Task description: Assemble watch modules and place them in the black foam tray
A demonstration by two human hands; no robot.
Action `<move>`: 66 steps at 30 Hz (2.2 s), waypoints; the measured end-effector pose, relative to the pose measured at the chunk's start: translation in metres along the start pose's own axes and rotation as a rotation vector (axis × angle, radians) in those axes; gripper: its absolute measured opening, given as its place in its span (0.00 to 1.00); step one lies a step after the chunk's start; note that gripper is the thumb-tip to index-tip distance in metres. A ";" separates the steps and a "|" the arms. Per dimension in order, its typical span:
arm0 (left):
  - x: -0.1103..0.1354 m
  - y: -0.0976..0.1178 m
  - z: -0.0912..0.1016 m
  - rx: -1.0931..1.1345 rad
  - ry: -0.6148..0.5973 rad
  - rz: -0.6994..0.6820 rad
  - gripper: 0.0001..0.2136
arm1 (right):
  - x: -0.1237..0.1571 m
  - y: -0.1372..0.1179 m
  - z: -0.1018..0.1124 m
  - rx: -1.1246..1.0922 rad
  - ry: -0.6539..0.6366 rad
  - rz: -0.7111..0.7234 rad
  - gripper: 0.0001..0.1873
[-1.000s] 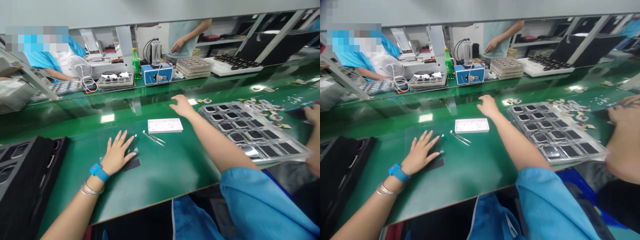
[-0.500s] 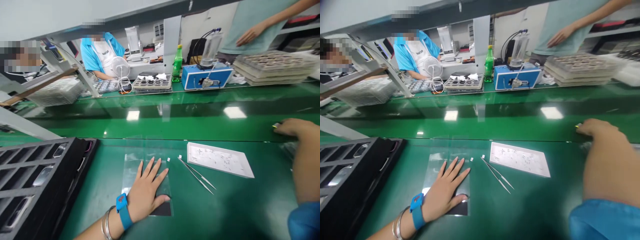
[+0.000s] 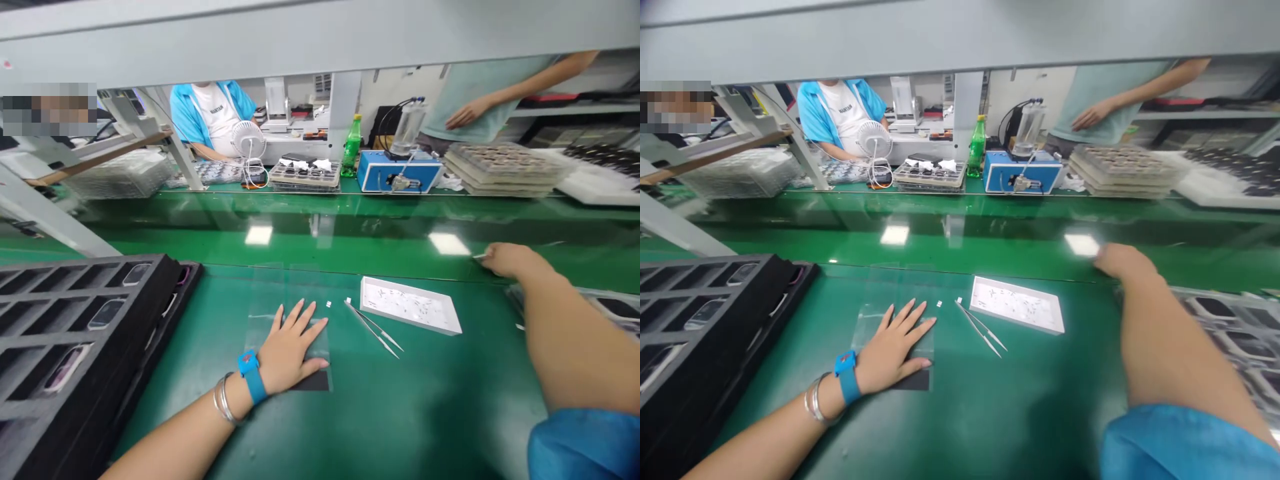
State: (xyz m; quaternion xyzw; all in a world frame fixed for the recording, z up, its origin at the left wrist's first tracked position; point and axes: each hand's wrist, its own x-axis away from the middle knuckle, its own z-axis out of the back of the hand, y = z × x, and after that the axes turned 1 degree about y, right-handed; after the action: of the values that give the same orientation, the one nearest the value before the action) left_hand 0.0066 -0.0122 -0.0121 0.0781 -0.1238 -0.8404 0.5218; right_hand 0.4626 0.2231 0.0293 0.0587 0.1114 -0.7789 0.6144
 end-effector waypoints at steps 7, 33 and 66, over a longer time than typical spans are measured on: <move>0.000 0.008 0.013 0.448 0.230 -0.010 0.26 | 0.060 -0.082 0.046 -0.260 -0.139 0.195 0.06; 0.005 0.006 0.024 2.098 -0.004 0.374 0.19 | 0.290 -0.226 0.022 -1.264 0.168 0.894 0.06; 0.002 0.002 0.020 1.569 0.362 0.200 0.27 | 0.284 -0.227 0.013 -1.040 0.003 0.781 0.03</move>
State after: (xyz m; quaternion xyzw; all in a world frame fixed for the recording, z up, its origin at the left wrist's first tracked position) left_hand 0.0025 -0.0123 0.0076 0.5445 -0.5971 -0.4327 0.3996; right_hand 0.1756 0.0016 -0.0003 -0.2090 0.4453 -0.3426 0.8004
